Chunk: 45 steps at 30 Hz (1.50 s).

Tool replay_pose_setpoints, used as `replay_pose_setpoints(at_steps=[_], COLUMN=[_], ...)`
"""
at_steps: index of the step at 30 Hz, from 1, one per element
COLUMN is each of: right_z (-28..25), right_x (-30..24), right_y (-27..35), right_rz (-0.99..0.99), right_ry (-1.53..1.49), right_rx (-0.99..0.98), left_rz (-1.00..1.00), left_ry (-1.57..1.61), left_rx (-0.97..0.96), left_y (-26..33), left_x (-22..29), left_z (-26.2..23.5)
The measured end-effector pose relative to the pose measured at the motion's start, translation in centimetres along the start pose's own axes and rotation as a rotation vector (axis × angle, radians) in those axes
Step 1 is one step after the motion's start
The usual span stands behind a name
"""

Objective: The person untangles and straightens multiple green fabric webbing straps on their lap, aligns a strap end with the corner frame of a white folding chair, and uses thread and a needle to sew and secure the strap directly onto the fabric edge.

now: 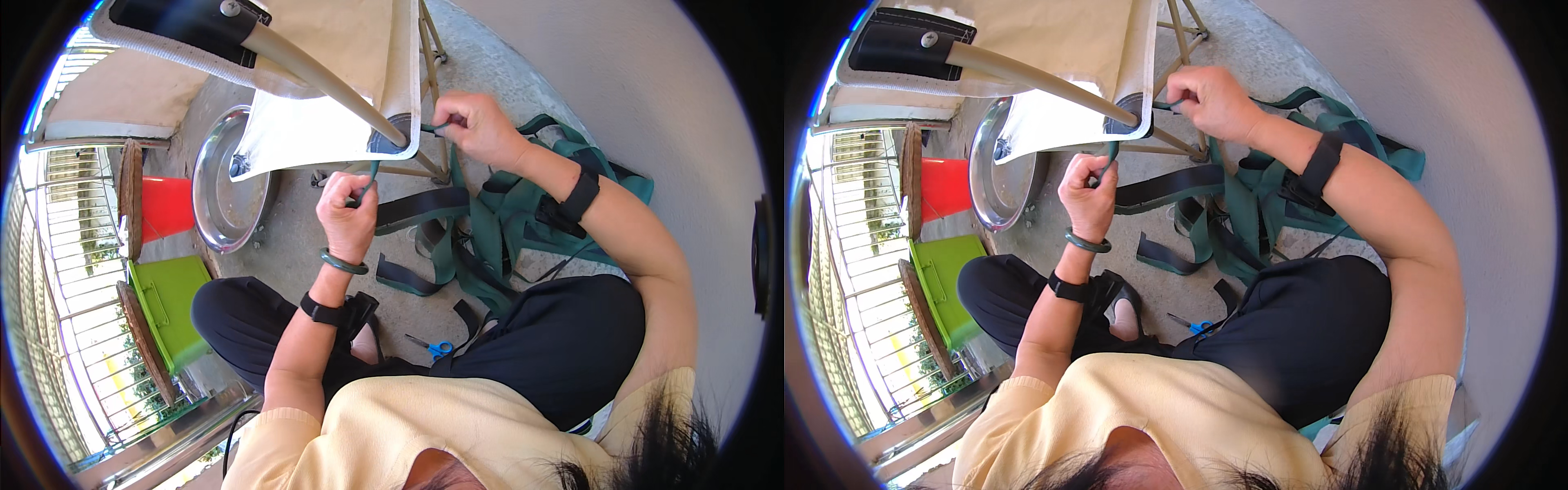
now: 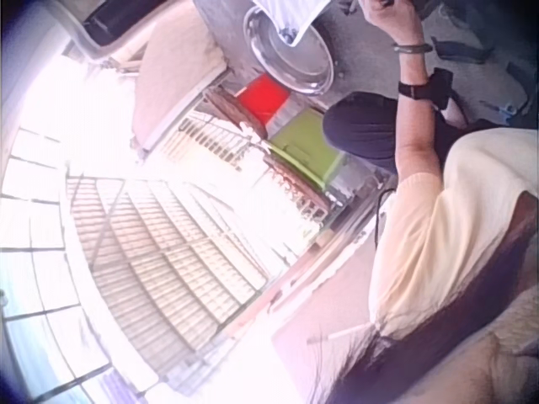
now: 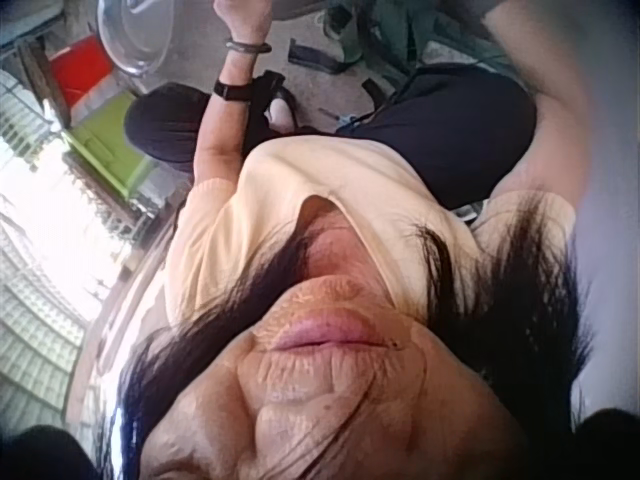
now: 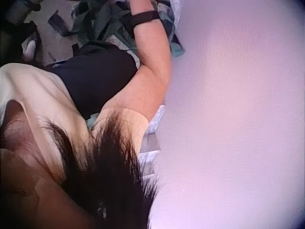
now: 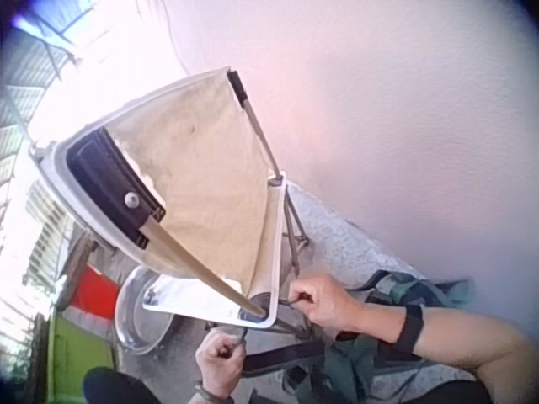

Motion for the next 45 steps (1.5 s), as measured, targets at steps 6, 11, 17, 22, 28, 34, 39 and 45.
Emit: replay_pose_setpoints(at_steps=[6,11,17,22,28,34,39,45], right_z=[0.1,1.9,3.0,2.7,2.4,2.5,2.3,1.5], right_x=[-1.6,-2.2,-2.8,-2.9,-2.8,-2.6,-2.2,-2.5], right_y=[0.7,1.4,2.3,2.4,2.4,2.4,2.4,2.3], right_rz=[-0.035,0.038,0.081,0.112,0.093,0.091,0.074,-0.057], right_ry=[0.032,-0.071,-0.086,-0.121,-0.094,-0.086,-0.017,0.114], right_rx=[-0.027,0.033,0.072,0.057,0.051,0.064,0.008,-0.008], left_rz=[-0.257,-0.407,-0.395,-0.439,-0.429,-0.424,-0.479,-0.523], left_ry=[0.275,0.520,0.480,0.489,0.483,0.446,0.437,0.237], left_rx=[0.047,0.075,0.134,0.113,0.098,0.029,-0.050,-0.216], left_y=[1.8,1.8,1.8,2.1,2.4,3.0,2.5,1.7], left_x=[0.3,1.8,2.1,2.5,1.8,0.4,2.3,2.5], left_z=[2.5,4.6,6.0,6.2,6.5,7.3,7.8,8.1])
Point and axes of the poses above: each hand's wrist, its own y-axis away from the middle knuckle, its own z-axis out of the palm, x = y × z, the point moved 3 cm from there along -y, towards the middle knuckle, and after that the axes turned 5 degrees about y, right-handed, at the moved point
